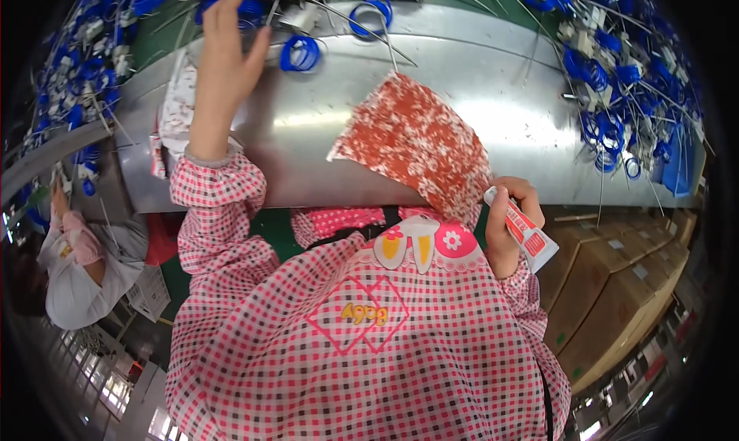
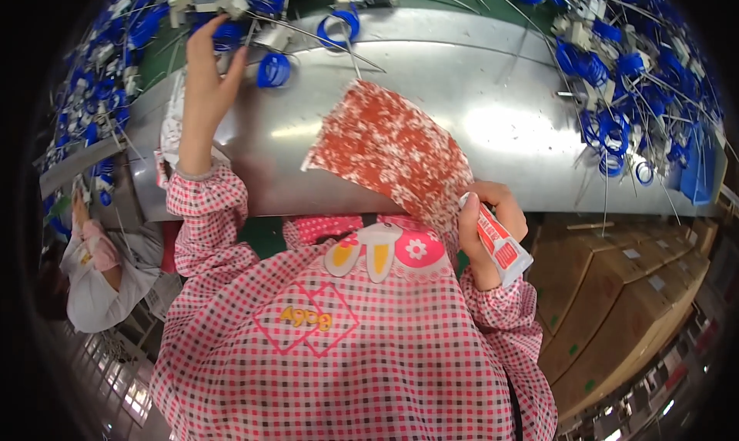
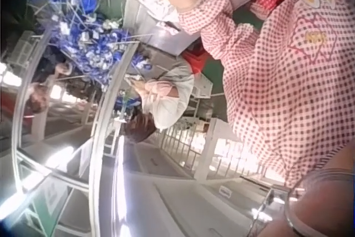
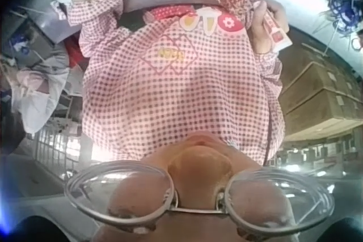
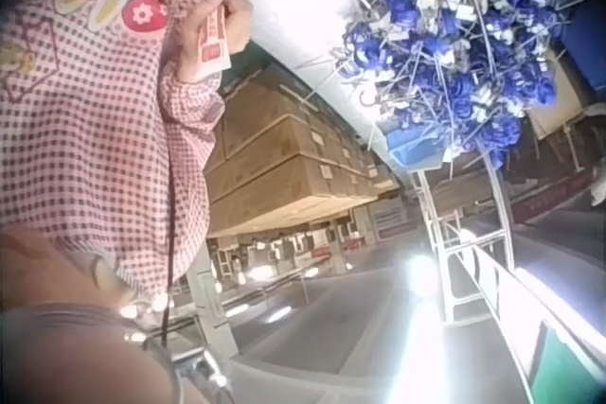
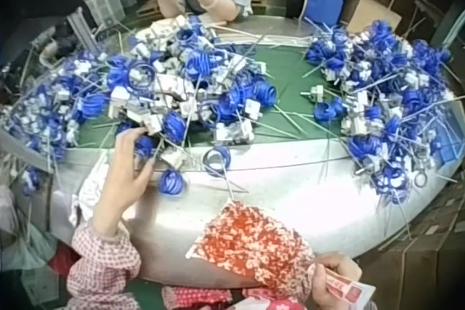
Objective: Assembling small electronic components by inserting wires into connector blocks and applying sealant from a tube.
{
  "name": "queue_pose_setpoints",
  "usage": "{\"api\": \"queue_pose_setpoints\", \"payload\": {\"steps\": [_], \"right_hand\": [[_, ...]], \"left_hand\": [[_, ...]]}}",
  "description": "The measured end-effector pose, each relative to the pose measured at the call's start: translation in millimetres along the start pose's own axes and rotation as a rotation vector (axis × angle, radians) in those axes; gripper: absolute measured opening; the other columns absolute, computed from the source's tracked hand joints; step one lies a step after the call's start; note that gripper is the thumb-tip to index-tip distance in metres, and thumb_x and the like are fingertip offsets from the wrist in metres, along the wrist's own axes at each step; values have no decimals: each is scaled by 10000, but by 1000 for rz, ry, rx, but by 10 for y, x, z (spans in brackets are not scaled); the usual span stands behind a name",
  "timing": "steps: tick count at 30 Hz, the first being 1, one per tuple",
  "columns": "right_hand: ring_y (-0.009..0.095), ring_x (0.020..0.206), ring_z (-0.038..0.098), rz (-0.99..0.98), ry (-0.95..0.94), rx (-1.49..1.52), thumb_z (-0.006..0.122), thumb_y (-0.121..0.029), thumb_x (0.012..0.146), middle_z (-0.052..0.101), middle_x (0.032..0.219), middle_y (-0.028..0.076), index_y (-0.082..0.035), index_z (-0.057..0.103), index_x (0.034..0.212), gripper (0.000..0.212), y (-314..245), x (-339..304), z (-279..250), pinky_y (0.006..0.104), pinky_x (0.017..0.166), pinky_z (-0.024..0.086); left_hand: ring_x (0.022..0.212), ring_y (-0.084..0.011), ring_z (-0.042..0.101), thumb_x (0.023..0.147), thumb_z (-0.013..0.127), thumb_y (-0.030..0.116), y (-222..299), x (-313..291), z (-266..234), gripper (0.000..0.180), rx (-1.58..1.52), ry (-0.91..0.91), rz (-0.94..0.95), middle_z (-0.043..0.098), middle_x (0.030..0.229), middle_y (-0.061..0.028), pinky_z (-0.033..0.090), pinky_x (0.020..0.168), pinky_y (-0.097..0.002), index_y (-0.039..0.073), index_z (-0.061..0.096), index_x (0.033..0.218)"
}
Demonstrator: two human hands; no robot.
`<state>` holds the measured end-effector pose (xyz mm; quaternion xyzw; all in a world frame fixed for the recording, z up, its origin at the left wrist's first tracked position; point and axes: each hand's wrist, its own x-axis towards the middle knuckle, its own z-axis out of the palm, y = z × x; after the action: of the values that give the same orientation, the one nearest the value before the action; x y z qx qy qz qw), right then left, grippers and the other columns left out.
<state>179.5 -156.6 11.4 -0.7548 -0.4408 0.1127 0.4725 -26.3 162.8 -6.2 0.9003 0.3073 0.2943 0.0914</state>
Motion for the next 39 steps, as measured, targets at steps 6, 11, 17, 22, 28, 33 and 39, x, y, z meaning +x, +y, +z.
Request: {"api": "queue_pose_setpoints", "payload": {"steps": [6, 11, 17, 22, 28, 33, 39], "right_hand": [[201, 562, 542, 103, -97, -74, 554, -71, 763, 556, 678, 87, -25, 530, 743, 55, -62, 167, 15, 278, 539, 429], [128, 606, 536, 54, -138, -82, 515, -93, 824, 547, 691, 80, -4, 525, 774, 103, -110, 244, -21, 256, 548, 412], [97, 580, 454, 97, -121, 39, 532, -71, 812, 499, 645, 47, -1, 509, 749, 97, 75, 214, 63, 229, 527, 372], [175, 450, 496, 63, -57, 18, 604, -79, 748, 527, 552, 100, -6, 531, 653, 141, 26, 236, 127, 281, 445, 390], [76, 575, 461, -26, 78, 172, 517, -64, 815, 529, 669, 33, -25, 488, 741, 88, -110, 367, 174, 219, 526, 366], [84, 597, 468, -41, 157, 283, 481, -60, 819, 536, 706, 47, -30, 473, 768, 60, -177, 538, 225, 209, 557, 373], [107, 669, 490, -59, -45, 315, 477, -86, 820, 529, 742, 57, -21, 474, 786, 74, -267, 676, 291, 219, 611, 394]], "left_hand": [[741, -249, 559, 787, 587, 137, -49, 209, -240, 158, -168, 86, -152, 567, 795, -107, 443, 688, -309, -8, 548, 838], [760, -264, 574, 784, 565, 178, -358, 610, -523, 200, 146, 473, -131, 585, 833, -111, 449, 681, -336, 18, 570, 904], [1087, -274, 415, 698, 590, 179, -367, 771, -333, 487, 691, -33, -250, 537, 1044, -102, 311, 791, -523, 154, 464, 1168], [961, -210, 487, 690, 630, 219, -319, 931, -512, 306, 637, 78, -334, 580, 848, -46, 286, 798, -451, 142, 551, 976], [740, -118, 519, 833, 534, 282, -211, 832, -1367, 266, -34, 761, -305, 599, 820, -35, 342, 732, -265, 65, 516, 986], [739, -138, 561, 895, 425, 368, -39, 465, -1786, 362, -384, 1251, -176, 597, 872, -105, 435, 670, -214, 35, 437, 1036], [890, -204, 545, 864, 368, 510, -67, -174, -1832, 467, -1279, 1602, -351, 565, 940, -100, 439, 805, -375, 82, 460, 1025]]}}
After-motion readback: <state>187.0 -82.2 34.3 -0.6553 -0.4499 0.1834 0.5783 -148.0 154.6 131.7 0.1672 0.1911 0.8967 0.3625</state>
